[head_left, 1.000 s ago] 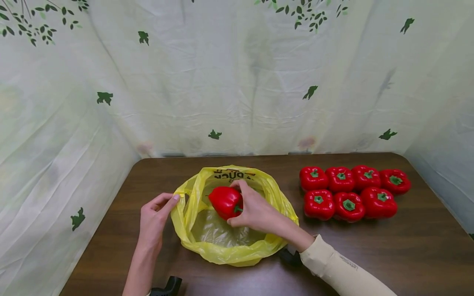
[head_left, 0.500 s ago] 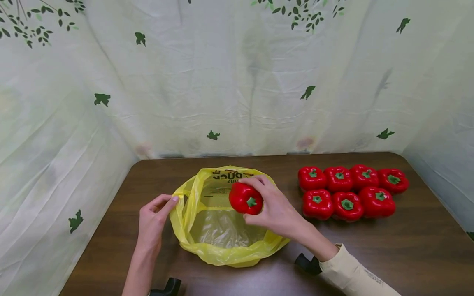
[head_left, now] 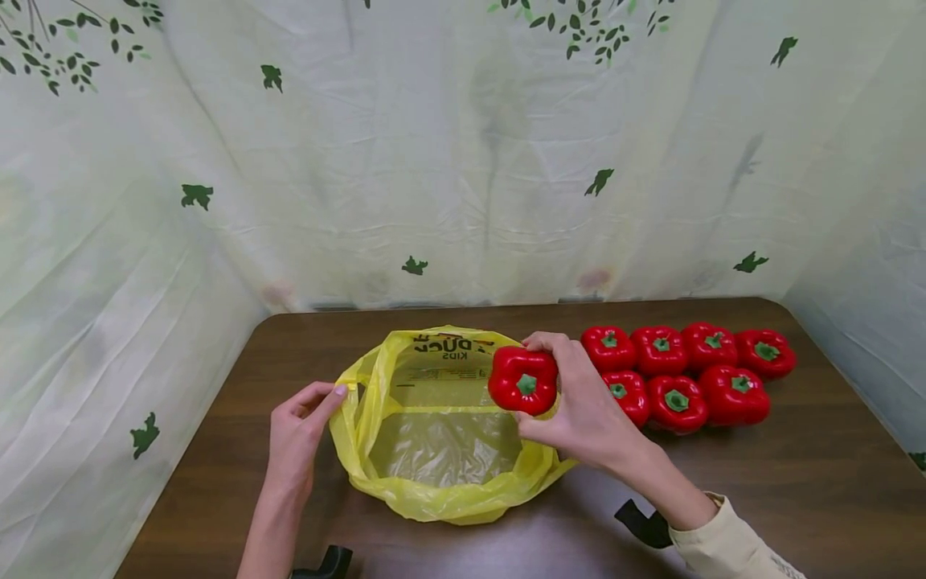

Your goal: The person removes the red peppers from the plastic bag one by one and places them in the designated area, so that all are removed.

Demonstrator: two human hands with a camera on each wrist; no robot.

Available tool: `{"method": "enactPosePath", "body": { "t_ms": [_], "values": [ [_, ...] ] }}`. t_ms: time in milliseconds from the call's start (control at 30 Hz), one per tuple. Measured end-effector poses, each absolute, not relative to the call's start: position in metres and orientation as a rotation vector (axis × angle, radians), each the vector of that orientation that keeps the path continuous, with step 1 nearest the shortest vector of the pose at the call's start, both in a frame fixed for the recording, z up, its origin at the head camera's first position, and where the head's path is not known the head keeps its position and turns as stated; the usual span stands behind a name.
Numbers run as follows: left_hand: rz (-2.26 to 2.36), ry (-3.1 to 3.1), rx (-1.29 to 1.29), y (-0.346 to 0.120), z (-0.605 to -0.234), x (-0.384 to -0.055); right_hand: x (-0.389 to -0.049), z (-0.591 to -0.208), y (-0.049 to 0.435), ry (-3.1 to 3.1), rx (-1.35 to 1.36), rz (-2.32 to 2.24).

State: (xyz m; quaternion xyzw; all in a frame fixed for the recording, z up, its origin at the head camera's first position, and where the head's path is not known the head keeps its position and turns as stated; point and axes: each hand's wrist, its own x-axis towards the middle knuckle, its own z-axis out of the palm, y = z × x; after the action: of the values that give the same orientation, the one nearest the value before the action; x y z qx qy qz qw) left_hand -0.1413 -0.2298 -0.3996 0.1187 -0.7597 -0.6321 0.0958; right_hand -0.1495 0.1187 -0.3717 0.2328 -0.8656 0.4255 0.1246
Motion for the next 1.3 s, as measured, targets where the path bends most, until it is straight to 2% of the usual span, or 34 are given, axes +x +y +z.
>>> {"method": "enactPosePath", "body": {
  "t_ms": [300, 733, 1300],
  "values": [
    [-1.879, -2.248, 0.346, -0.230, -0.400, -0.141, -0.145, -0.367, 0.151, -2.517, 0.637, 1.158],
    [-1.908, -2.237, 0.357, -0.231, -0.400, -0.142, -0.126, -0.365, 0.195, -2.535, 0.382, 1.189],
    [-1.914, -2.208, 0.338, -0.230, -0.401, -0.142, -0.110, -0.351, 0.262, -2.563, 0.327, 1.258]
  ]
}}
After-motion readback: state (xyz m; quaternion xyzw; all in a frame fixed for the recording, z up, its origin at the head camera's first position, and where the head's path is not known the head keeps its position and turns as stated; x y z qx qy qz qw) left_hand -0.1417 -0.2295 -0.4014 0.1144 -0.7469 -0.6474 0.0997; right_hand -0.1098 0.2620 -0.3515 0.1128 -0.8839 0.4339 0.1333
